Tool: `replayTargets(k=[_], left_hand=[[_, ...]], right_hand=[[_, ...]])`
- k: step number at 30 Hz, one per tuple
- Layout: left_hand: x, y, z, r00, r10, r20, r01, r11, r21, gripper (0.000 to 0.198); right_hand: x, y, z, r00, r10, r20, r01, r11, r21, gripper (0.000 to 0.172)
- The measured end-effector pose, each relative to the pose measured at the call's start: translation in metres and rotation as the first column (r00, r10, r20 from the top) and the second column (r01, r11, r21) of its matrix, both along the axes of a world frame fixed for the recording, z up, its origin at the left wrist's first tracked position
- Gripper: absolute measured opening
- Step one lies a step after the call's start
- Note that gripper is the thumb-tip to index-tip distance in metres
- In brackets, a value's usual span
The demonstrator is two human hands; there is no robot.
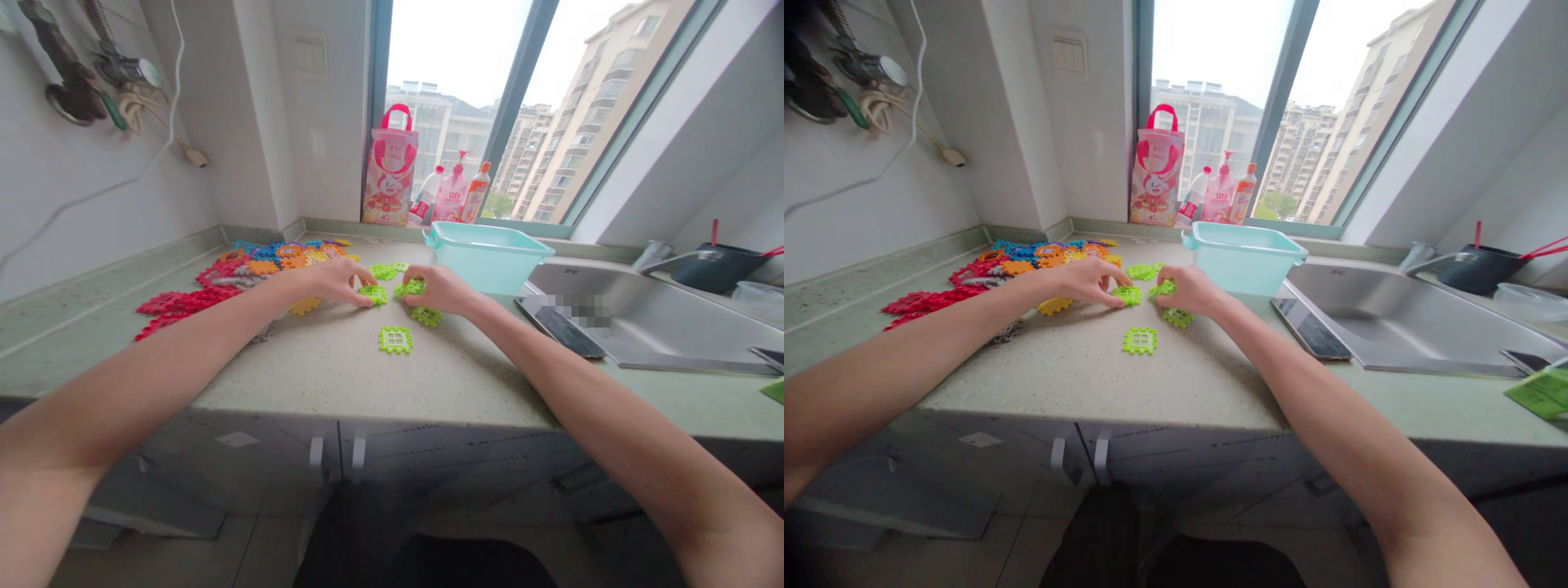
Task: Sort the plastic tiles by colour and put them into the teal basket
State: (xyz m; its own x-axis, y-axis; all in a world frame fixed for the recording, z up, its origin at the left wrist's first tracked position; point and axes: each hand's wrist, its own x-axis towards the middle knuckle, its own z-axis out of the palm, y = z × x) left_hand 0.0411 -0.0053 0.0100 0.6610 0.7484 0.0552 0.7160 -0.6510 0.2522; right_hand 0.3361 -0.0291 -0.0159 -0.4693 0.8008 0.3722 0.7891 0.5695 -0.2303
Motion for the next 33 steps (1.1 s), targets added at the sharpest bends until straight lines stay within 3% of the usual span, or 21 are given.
replayTargets(k=[6,10,13,17,21,26,33], left_hand=[[0.007,0.005,-0.017,0.991,-0.008,0.133,0.013,0.999,-0.039,0.086],[0.013,0.008,-0.027,0.975,-0.029,0.219,0.045,0.997,-0.066,0.101],[0.012,0.011,-0.028,0.984,-0.045,0.174,0.054,0.997,-0.049,0.107],[0.008,0.012,-0.027,0.997,-0.069,0.020,0.068,0.995,0.076,0.099],[0.006,0.008,-0.025,0.990,-0.072,-0.118,0.085,0.990,0.115,0.095],[0.006,0.004,-0.022,0.985,-0.079,-0.153,0.095,0.990,0.101,0.100],[0.006,0.003,-0.020,0.986,-0.074,-0.147,0.088,0.991,0.096,0.103]], right_hand=[[-0.004,-0.009,0.011,0.983,0.072,-0.170,-0.047,0.988,0.148,0.027],[-0.009,-0.015,0.013,0.949,0.210,-0.236,-0.170,0.969,0.179,0.029],[-0.012,-0.015,0.007,0.944,0.265,-0.198,-0.242,0.961,0.134,0.030],[-0.014,-0.011,-0.001,0.956,0.269,-0.115,-0.272,0.962,-0.006,0.032],[-0.012,-0.010,-0.001,0.953,0.288,-0.090,-0.293,0.955,-0.053,0.033],[-0.009,-0.011,0.000,0.969,0.244,-0.027,-0.246,0.964,-0.098,0.048],[-0.008,-0.010,0.001,0.984,0.176,0.018,-0.173,0.978,-0.116,0.043]])
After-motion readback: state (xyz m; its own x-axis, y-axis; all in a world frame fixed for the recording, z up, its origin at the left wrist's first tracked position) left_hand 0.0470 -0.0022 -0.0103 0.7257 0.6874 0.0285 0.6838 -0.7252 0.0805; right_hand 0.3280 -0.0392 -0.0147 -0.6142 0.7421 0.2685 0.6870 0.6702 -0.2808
